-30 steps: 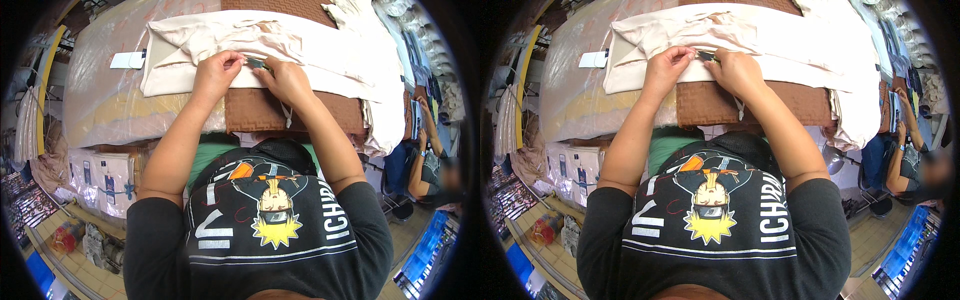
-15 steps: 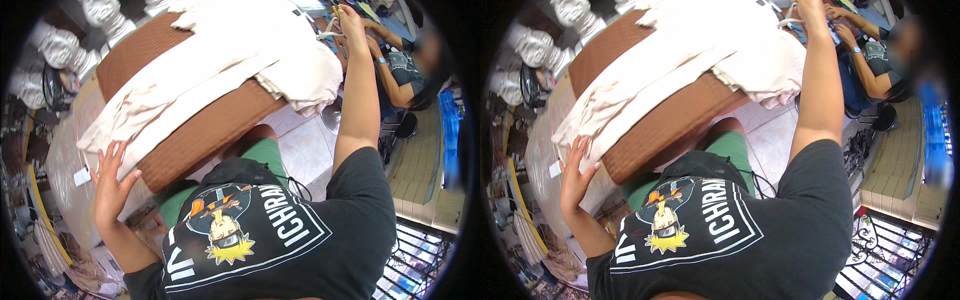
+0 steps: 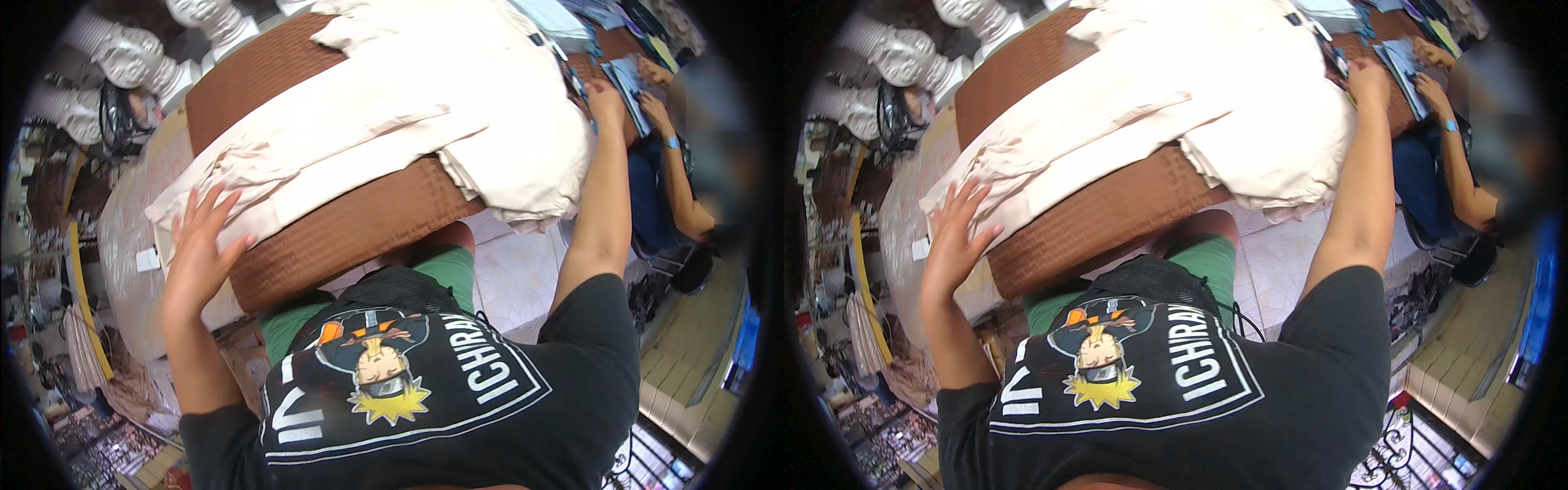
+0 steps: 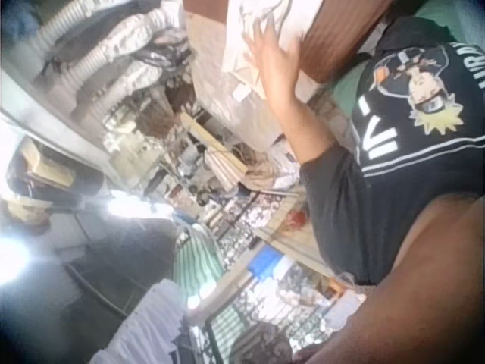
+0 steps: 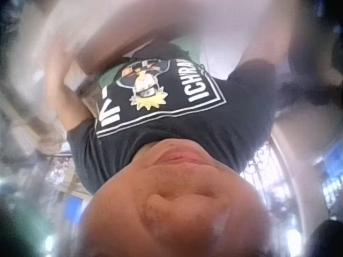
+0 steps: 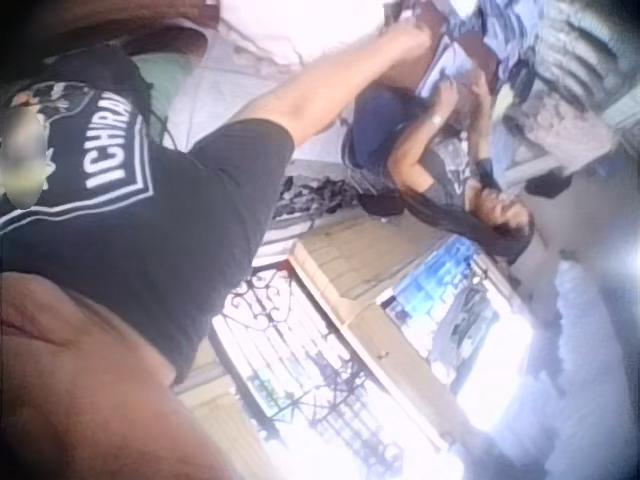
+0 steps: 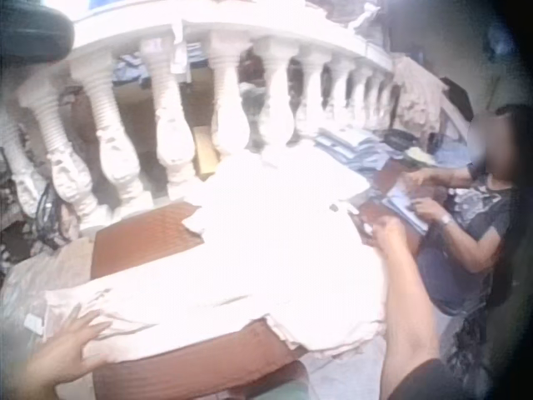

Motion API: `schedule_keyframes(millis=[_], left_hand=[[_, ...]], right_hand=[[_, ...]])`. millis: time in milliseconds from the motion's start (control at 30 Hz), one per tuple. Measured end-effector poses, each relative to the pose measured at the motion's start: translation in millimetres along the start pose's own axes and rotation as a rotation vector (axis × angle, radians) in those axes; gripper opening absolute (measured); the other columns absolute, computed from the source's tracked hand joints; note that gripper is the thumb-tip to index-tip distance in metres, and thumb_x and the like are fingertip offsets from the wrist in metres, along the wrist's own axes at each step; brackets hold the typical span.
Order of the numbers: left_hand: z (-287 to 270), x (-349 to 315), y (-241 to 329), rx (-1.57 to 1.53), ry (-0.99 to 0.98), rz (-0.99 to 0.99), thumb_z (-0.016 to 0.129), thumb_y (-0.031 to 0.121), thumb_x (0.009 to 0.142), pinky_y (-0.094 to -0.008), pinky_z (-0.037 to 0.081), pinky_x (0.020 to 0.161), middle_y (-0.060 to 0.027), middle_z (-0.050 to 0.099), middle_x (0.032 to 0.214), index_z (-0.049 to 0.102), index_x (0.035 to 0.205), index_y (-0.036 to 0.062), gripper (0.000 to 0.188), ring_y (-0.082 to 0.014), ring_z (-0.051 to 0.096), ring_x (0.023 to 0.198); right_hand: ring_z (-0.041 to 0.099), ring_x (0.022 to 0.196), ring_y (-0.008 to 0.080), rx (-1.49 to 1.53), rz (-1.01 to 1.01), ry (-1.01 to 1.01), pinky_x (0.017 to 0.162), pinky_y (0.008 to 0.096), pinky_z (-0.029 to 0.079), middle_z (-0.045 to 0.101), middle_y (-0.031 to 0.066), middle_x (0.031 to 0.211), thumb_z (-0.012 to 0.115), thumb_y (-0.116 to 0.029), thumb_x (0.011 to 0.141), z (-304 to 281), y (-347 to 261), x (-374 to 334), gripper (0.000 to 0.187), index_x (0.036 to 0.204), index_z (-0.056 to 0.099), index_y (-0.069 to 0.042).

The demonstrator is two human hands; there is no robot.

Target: The person folds a shirt on a table by using a cardboard template and places it into a clear plastic bag.

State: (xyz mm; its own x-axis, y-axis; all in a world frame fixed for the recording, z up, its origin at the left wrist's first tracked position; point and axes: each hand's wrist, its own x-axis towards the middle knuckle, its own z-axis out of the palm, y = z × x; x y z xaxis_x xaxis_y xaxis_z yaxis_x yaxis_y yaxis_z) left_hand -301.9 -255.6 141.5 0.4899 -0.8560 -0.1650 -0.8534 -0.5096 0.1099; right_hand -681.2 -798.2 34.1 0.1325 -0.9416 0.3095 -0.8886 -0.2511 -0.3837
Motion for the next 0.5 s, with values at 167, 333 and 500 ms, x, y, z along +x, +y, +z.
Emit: schedule_keyframes(millis=[167, 333, 500], left_hand=[[43, 55, 23, -0.109, 0.284, 0.349, 0.068, 0.019, 0.078, -0.0451, 0.025, 0.107, -0.0083, 0.041, 0.138, 0.052, 0.126, 0.0122, 0.051, -0.0334, 0.026, 0.134], [97, 94, 35, -0.113, 0.456, 0.414, 0.066, 0.017, 0.078, -0.0422, 0.033, 0.102, -0.0084, 0.052, 0.126, 0.060, 0.114, 0.0098, 0.037, -0.0300, 0.039, 0.126], [112, 119, 36, -0.392, 0.521, 0.382, 0.065, 0.014, 0.078, -0.0375, 0.043, 0.088, -0.0058, 0.062, 0.108, 0.067, 0.093, 0.0078, 0.016, -0.0244, 0.055, 0.105]], right_hand=[[0.064, 0.071, 0.0273, 0.275, -0.269, -0.126, 0.067, 0.0356, 0.048, 0.066, 0.0150, 0.076, 0.059, -0.046, 0.083, -23, -180, -86, 0.041, 0.089, 0.069, -0.006], [0.064, 0.067, 0.0243, -0.096, -0.280, -0.588, 0.067, 0.0351, 0.049, 0.065, 0.0116, 0.068, 0.064, -0.052, 0.075, -8, -264, -152, 0.048, 0.078, 0.069, -0.004], [0.054, 0.055, 0.0127, 0.175, -0.344, -0.501, 0.052, 0.0269, 0.043, 0.060, 0.0060, 0.062, 0.071, -0.031, 0.077, 1, -245, -140, 0.030, 0.078, 0.065, -0.001]])
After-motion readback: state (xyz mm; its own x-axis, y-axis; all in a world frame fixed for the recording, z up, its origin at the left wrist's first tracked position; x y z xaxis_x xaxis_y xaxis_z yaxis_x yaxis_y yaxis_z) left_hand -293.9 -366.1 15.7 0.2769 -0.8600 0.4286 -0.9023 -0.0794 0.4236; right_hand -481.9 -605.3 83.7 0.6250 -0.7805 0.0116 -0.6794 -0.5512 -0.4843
